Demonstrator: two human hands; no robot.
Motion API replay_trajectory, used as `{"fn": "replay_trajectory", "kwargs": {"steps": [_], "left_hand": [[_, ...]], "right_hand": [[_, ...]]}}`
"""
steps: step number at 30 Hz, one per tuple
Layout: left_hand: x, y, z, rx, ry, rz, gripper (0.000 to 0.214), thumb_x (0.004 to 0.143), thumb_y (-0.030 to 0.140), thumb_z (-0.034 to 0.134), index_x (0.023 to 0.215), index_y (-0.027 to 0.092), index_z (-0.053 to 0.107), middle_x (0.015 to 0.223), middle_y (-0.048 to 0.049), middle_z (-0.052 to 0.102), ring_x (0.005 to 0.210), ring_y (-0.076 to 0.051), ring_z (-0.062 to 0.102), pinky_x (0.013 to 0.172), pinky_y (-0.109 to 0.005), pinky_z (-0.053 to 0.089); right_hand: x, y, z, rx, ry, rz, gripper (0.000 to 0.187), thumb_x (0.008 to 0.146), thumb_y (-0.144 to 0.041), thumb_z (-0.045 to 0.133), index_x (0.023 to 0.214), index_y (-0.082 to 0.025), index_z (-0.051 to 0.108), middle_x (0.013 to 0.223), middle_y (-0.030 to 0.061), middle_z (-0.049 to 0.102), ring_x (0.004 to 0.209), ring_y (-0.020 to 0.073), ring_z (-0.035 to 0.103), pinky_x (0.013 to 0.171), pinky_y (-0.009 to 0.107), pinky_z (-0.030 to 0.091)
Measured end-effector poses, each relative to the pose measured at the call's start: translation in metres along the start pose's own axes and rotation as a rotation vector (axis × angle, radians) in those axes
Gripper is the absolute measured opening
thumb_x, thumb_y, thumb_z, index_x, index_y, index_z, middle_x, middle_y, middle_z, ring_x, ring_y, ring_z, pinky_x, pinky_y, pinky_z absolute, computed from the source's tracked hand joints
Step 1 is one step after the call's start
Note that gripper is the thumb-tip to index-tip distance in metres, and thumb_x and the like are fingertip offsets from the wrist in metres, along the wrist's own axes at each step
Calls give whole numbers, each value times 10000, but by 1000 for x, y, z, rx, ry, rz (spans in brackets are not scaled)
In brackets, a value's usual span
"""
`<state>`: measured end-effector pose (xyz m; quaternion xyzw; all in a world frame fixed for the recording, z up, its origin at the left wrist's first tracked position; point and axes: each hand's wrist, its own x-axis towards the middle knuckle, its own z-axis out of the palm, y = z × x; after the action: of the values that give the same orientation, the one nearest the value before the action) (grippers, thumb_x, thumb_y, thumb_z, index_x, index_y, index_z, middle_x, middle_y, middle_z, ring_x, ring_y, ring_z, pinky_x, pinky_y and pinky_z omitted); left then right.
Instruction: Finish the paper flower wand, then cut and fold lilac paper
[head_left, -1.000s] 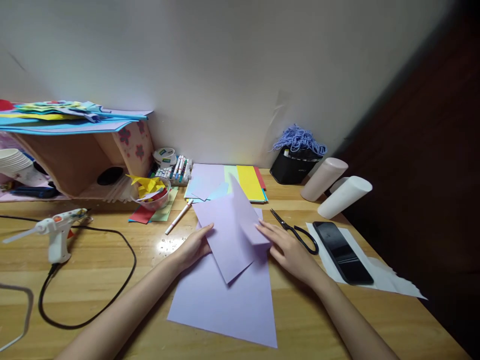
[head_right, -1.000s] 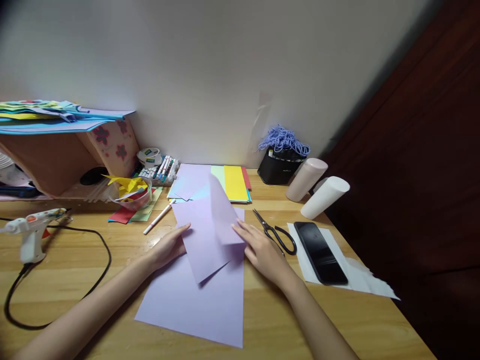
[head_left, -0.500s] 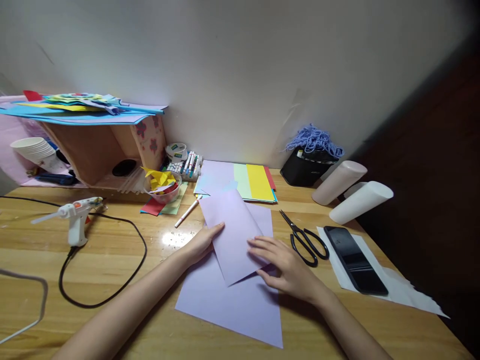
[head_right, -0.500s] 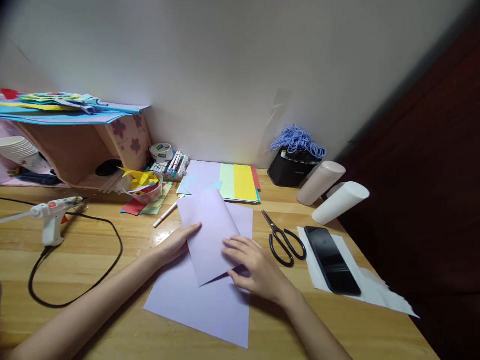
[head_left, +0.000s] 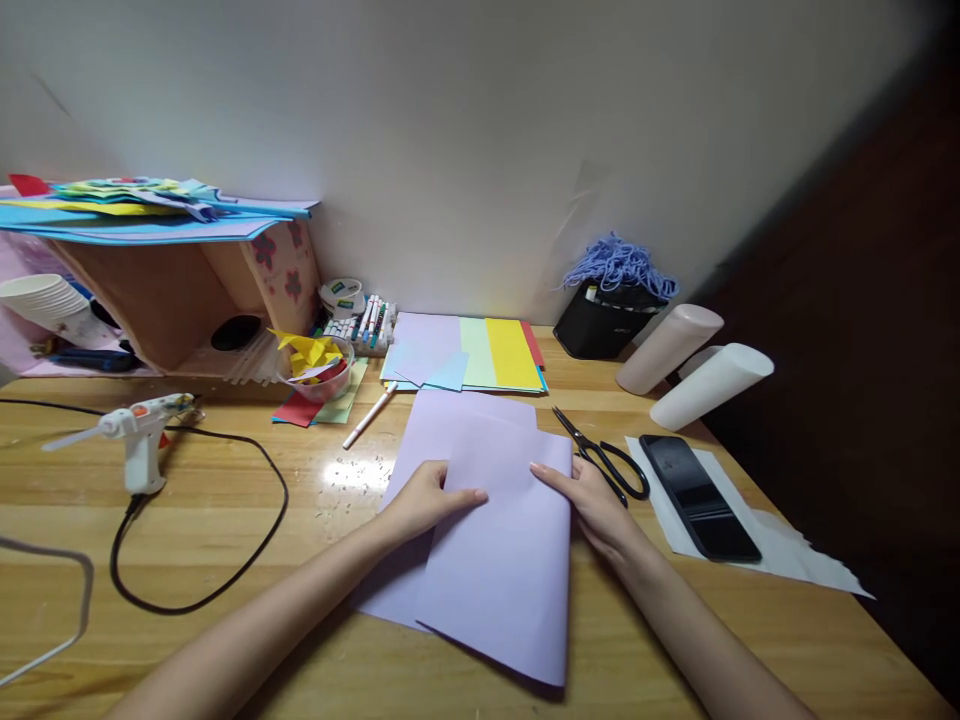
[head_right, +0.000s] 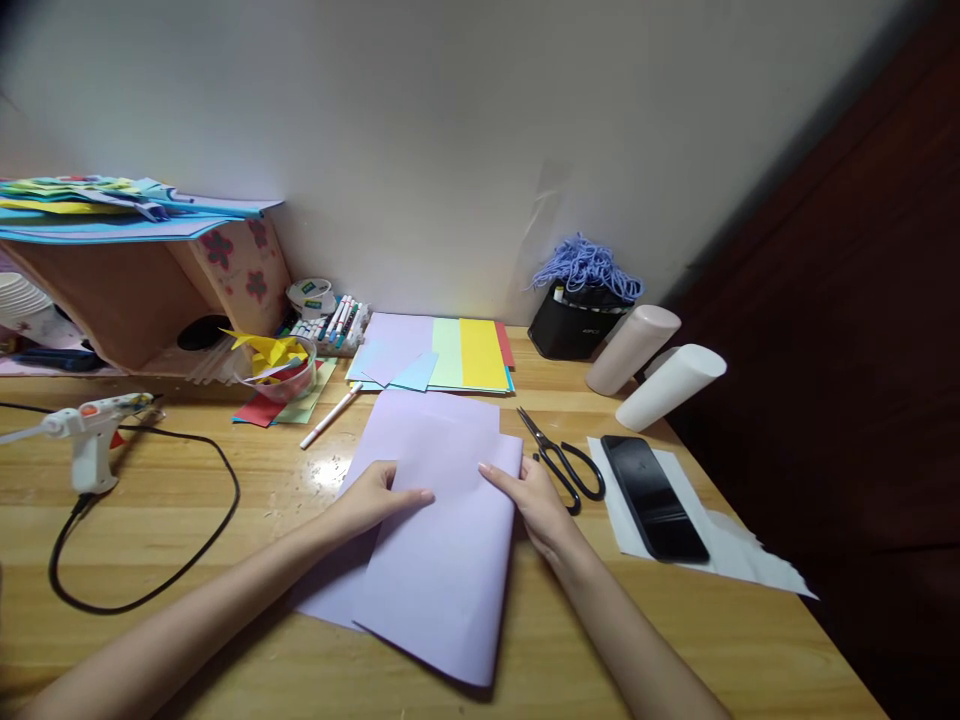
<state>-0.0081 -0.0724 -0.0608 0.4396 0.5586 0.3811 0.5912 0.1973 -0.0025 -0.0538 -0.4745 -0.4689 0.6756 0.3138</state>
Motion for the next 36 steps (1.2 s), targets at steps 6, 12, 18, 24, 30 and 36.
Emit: {"fn": "replay_trajectory", "kwargs": {"steps": [6, 12, 18, 24, 30, 36], "left_hand": [[1, -1, 0, -2, 29, 62, 377, 661, 400, 656, 916, 123, 643, 940, -93, 679, 802, -225, 626, 659, -281, 481], [2, -5, 3, -3, 79, 75, 375, 683, 441, 619, 860, 111, 637, 869, -83, 679, 765, -223, 615, 625, -277, 470], [4, -15, 5, -13, 228, 124, 371, 683, 437, 625, 860, 110, 629, 821, -74, 677, 742, -212, 612, 606, -272, 467], [3, -10, 6, -113, 223, 98, 356, 654, 370, 675, 892, 111, 621, 874, -88, 682, 765, -208, 628, 645, -281, 485], [3, -8, 7, -136, 193, 114, 348, 661, 348, 672, 918, 119, 617, 908, -85, 679, 816, -223, 624, 686, -296, 486], [5, -14, 6, -66, 208, 180, 341, 744, 399, 582, 953, 131, 606, 951, -82, 652, 881, -227, 588, 735, -296, 454]], "right_hand": [[3, 3, -3, 33, -21, 15, 382, 617, -376, 736, 876, -117, 630, 822, 100, 705, 747, 245, 664, 675, 323, 521], [3, 2, -3, 28, -61, 14, 404, 622, -410, 721, 890, -123, 628, 842, 100, 705, 782, 257, 661, 705, 343, 520], [7, 4, -9, -71, -109, 25, 361, 589, -378, 745, 833, -131, 646, 815, 80, 708, 731, 222, 658, 655, 302, 513], [7, 4, -12, -40, -148, 16, 346, 607, -364, 739, 829, -118, 638, 788, 77, 706, 689, 200, 654, 635, 280, 498], [11, 6, -15, -17, -198, 9, 330, 649, -327, 720, 898, -129, 632, 852, 72, 704, 763, 192, 656, 706, 280, 495], [12, 5, -11, 2, -137, 17, 375, 631, -377, 727, 897, -127, 640, 876, 93, 704, 777, 220, 656, 708, 306, 500]]}}
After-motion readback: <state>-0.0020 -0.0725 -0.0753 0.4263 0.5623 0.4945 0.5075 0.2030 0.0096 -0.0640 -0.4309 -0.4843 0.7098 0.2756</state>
